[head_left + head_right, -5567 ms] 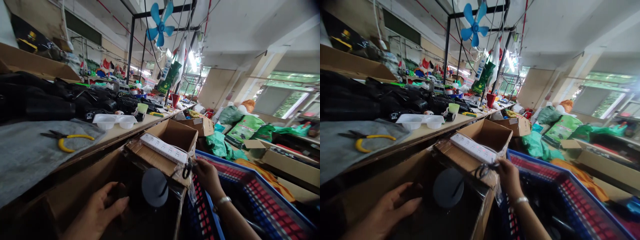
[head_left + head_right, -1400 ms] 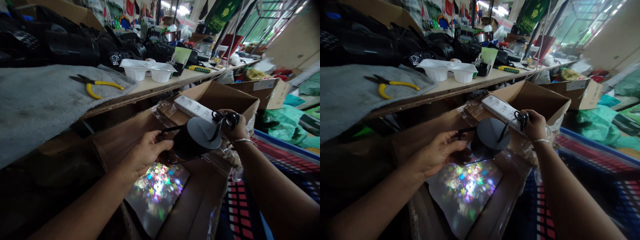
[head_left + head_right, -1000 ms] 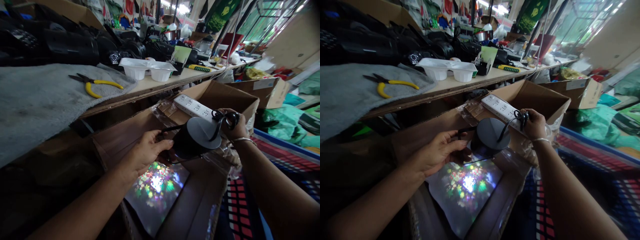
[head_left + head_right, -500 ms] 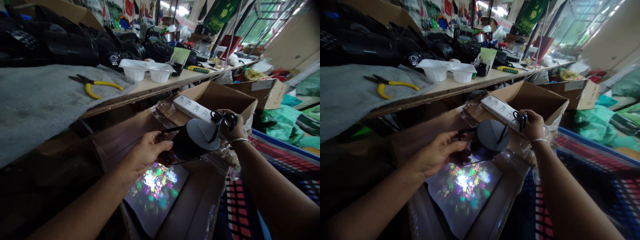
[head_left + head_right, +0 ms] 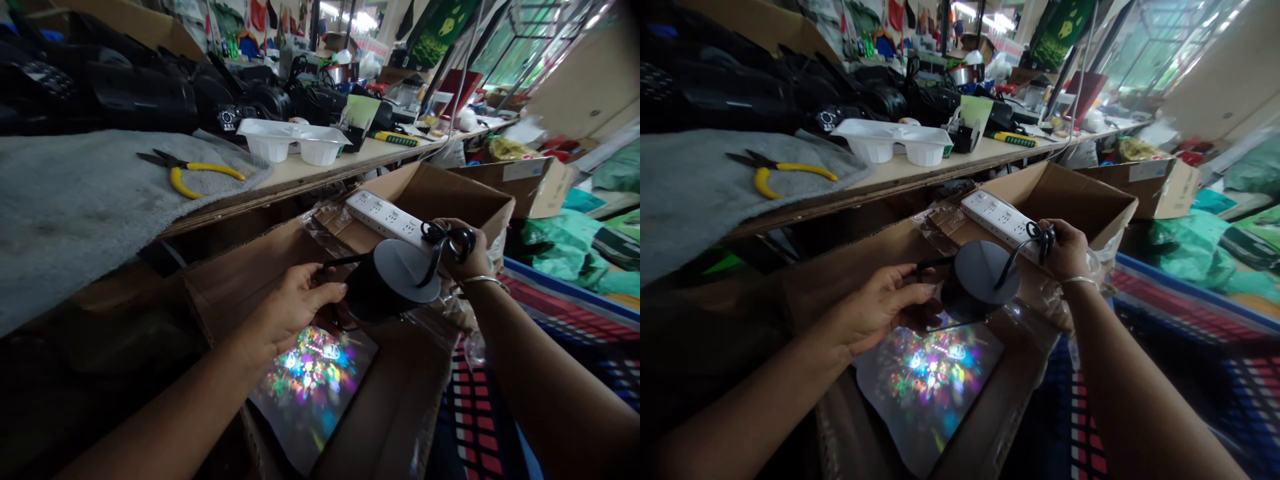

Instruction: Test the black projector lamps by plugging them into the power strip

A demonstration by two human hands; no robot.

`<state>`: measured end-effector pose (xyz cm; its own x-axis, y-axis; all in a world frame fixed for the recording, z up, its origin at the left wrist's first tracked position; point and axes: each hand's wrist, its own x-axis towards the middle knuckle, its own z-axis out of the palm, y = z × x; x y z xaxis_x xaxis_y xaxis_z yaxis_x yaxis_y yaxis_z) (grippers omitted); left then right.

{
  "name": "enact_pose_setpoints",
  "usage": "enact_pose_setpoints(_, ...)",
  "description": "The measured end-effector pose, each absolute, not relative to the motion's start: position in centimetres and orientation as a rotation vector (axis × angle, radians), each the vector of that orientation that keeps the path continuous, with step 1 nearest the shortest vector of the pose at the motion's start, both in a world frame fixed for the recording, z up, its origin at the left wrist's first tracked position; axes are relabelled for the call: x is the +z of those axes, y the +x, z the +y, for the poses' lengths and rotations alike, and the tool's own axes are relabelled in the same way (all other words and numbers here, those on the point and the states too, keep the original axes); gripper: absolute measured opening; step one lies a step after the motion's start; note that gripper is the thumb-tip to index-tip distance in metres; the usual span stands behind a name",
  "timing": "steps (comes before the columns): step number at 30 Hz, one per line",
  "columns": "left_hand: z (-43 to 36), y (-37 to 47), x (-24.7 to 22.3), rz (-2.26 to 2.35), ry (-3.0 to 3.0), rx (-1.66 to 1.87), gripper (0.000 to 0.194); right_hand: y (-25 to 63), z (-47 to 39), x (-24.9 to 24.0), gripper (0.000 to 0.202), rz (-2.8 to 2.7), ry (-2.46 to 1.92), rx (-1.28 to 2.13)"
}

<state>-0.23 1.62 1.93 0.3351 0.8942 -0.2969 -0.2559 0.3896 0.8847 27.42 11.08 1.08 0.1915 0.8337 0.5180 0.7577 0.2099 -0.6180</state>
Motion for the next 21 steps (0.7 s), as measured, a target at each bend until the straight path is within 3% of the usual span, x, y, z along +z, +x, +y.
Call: enact_pose_setpoints(21,1.60,-0.13,2.03,0.953,0.872,0.836,0.015,27.52,11.07,1.01,0.020,-1.578,-1.520,0.116)
